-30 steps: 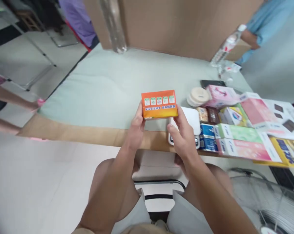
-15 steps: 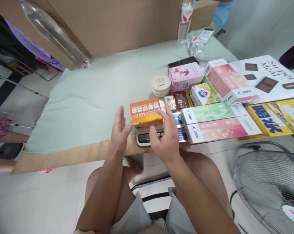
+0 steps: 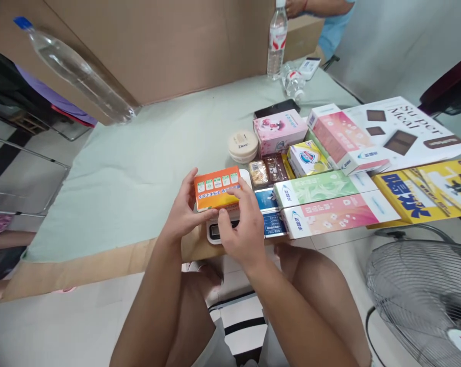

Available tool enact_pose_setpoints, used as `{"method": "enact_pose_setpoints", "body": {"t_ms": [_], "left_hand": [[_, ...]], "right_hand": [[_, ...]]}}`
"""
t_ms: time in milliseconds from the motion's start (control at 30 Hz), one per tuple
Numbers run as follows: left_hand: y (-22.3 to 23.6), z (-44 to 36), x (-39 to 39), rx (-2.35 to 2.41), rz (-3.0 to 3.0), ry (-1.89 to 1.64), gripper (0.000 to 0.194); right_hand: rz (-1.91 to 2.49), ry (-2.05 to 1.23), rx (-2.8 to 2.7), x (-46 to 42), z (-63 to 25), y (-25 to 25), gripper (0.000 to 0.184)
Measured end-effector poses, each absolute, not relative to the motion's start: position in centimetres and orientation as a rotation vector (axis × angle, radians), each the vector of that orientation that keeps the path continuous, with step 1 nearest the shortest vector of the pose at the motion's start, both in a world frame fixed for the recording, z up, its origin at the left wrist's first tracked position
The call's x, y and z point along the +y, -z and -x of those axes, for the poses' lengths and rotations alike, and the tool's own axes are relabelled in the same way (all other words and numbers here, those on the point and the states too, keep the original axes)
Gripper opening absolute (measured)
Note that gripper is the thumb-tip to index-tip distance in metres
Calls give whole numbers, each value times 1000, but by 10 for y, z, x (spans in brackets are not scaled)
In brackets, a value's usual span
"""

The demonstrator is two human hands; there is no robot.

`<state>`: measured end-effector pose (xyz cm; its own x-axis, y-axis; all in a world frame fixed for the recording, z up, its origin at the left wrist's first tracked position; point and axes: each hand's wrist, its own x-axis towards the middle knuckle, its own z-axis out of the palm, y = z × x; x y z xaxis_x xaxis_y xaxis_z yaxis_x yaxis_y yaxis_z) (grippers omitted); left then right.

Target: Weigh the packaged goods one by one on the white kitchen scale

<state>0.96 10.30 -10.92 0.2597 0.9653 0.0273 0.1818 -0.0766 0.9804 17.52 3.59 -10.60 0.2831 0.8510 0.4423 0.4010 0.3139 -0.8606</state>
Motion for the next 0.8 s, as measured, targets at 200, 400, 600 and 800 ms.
{"method": "enact_pose_setpoints", "body": {"t_ms": [200, 400, 600, 800], "left_hand": [[110, -10, 97, 1230, -1423, -1055, 123], [93, -18, 94, 1418, -1442, -1191, 115], [51, -85, 164, 1258, -1670, -1328, 97], [47, -164, 260, 1081, -1736, -1250, 91]], "right_hand": [[1245, -504, -1368, 36, -187, 96, 27], [1132, -511, -1332, 24, -213, 64, 28], [1066, -492, -1201, 14, -246, 44, 27], [1050, -523, -1091, 17, -265, 42, 24]]}}
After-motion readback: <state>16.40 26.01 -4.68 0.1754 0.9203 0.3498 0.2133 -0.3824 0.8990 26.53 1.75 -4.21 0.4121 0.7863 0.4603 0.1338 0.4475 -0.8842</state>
